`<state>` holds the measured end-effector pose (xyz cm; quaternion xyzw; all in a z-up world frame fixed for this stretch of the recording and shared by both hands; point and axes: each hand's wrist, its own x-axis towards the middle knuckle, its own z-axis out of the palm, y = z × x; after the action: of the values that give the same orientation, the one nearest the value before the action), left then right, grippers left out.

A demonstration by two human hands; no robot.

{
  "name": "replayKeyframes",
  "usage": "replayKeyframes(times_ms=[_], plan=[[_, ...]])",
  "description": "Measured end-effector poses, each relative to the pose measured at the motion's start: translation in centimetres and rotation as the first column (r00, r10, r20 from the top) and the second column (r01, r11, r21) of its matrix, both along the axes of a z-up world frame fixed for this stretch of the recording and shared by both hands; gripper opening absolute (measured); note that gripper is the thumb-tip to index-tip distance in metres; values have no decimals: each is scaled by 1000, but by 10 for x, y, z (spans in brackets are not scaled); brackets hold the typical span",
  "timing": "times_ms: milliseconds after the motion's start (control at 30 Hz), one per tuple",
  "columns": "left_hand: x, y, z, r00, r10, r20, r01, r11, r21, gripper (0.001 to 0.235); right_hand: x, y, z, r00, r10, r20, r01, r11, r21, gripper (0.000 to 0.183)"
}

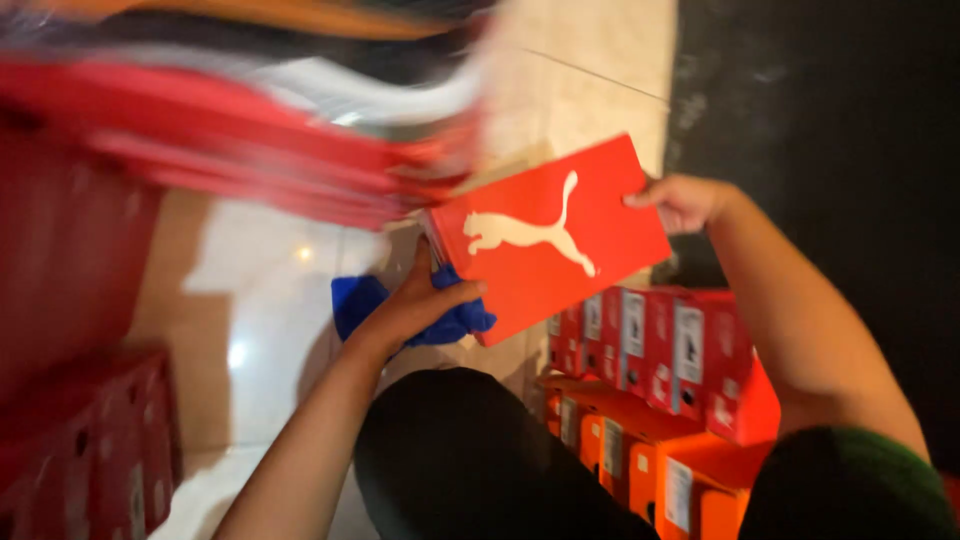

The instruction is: Cleaning and organizing shoeboxes using a cloth

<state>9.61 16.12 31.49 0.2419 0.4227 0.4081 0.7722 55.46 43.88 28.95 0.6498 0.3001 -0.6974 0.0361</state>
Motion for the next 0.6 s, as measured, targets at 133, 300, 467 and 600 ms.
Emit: replayKeyframes(times_ms=[133,300,467,600], plan=[[34,30,35,971,-157,-183,166,986,35,105,39,10,71,1000,-4,-16,4,1000,11,52],[59,46,102,986,-98,-137,138,937,320,84,106,14,154,998,-57,11,58,992,-113,41],[89,44,164,936,-58,-347,157,952,264,98,92,-24,244,976,82,-203,-109,987,-122,43],[123,32,201,970,-93,-223,156,946,285,84,108,-55,275,994,-3,-107,-4,998,-64,50]])
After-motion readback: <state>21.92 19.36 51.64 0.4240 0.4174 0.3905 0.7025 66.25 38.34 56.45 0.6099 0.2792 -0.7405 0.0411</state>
